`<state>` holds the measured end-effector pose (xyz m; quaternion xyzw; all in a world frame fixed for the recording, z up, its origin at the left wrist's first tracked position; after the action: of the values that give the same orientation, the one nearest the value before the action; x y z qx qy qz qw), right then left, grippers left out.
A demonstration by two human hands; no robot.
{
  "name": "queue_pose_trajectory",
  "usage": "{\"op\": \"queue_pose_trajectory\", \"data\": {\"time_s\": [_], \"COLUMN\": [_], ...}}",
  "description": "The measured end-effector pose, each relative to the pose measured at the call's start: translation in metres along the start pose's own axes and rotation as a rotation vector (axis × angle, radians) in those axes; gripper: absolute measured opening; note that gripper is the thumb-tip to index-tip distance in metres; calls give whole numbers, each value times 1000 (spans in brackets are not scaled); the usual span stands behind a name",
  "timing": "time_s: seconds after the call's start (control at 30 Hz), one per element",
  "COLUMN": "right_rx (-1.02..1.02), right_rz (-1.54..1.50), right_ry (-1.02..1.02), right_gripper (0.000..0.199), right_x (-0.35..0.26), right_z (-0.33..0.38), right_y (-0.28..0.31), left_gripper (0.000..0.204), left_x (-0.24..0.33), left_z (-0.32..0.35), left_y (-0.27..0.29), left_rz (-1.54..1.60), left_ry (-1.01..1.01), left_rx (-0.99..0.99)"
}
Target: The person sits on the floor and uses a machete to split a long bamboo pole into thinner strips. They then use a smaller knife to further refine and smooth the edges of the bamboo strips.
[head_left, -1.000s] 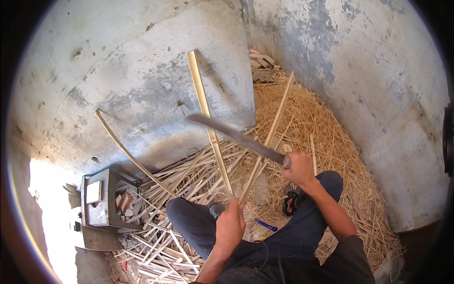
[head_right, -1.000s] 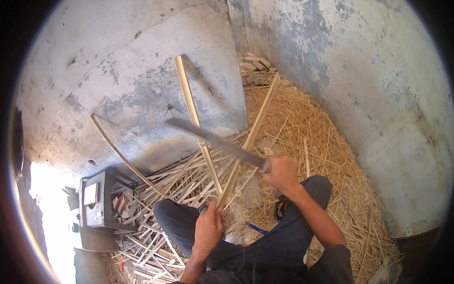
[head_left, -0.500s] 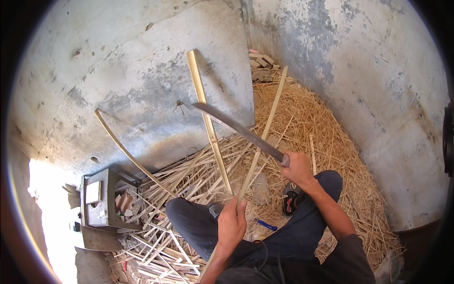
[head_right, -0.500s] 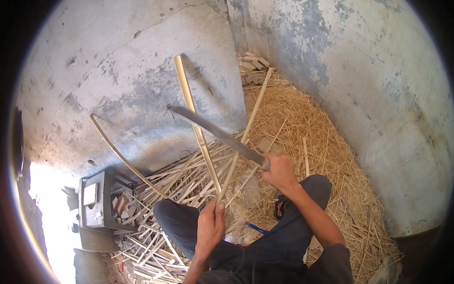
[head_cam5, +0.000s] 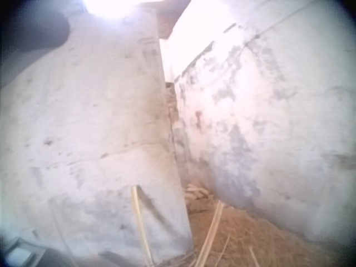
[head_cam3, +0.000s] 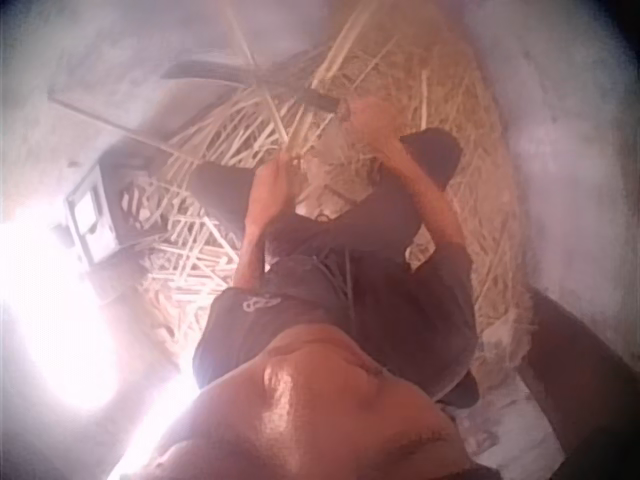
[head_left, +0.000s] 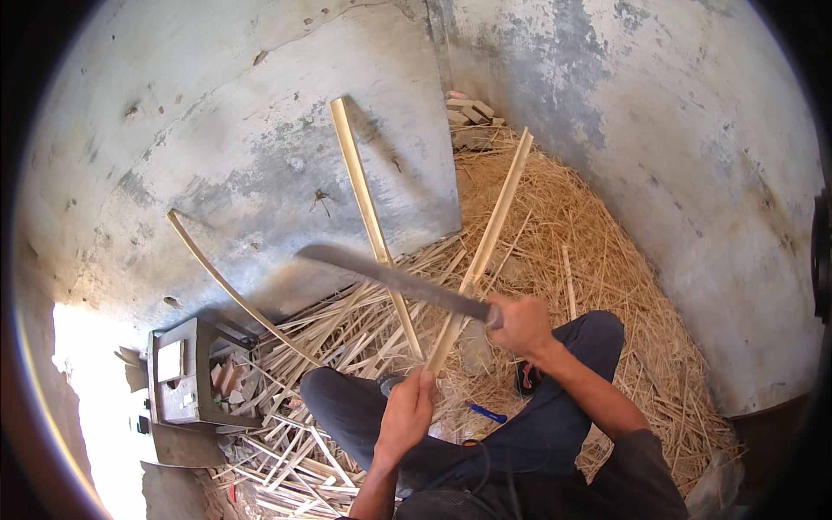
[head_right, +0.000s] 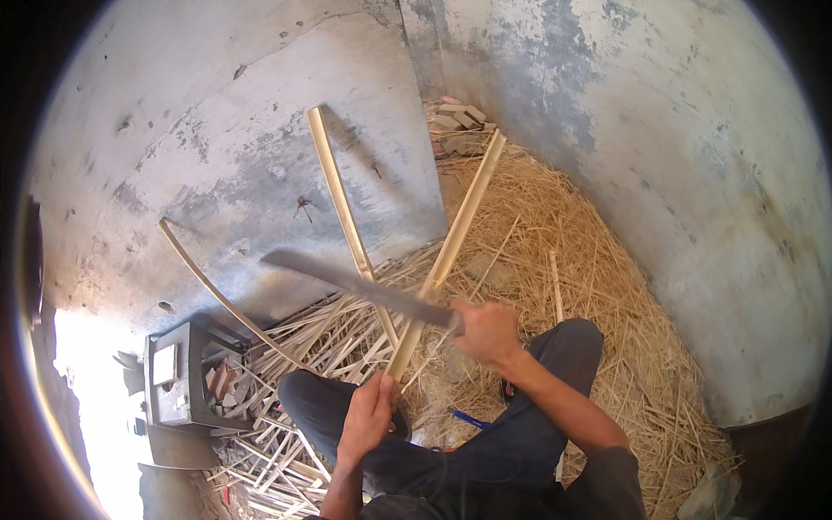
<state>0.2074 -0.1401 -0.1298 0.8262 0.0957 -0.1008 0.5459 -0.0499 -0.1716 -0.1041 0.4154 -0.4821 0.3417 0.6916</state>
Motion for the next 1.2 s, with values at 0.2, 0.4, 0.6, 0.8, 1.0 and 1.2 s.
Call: {"op": "queue_pose_trajectory", "data": {"time_s": [0.2,0.4,0.6,0.8,1.0,1.2], "right_rx": [-25,-36,100,32,-51,-6], "right_rz": [85,77,52,78,73,33], "right_ry": [24,-16,-264,-146,-21,-99], "right_gripper": [22,23,27,33,29,23], "right_x": [12,4,74,57,20,13], "right_z": [-2,1,-20,4,13,13], "right_y": [-10,-7,-6,-8,-13,-6], "left_gripper": [32,25,24,26,30,31], "left_x": [-2,-15,-24,-29,-20,-15], "left_z": [6,-11,13,8,-6,-5], "left_y": [0,0,12,12,-2,-2], "left_rz": [-102,-64,-51,-27,162,53], "left_ry": [-44,-114,-39,-78,27,-55], "left_rx": [31,32,1,-31,-69,27]}}
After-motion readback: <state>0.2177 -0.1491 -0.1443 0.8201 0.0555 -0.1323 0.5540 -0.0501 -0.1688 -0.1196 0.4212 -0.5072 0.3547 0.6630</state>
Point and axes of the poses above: each hand's wrist, its own z-axis away from the middle knuckle, its own y-axis out of the back of the hand, x = y × z, the point moved 3 cm from there along -z, towards the middle knuckle, and after that the axes turned 13 degrees about z, right-handed, at the moved point
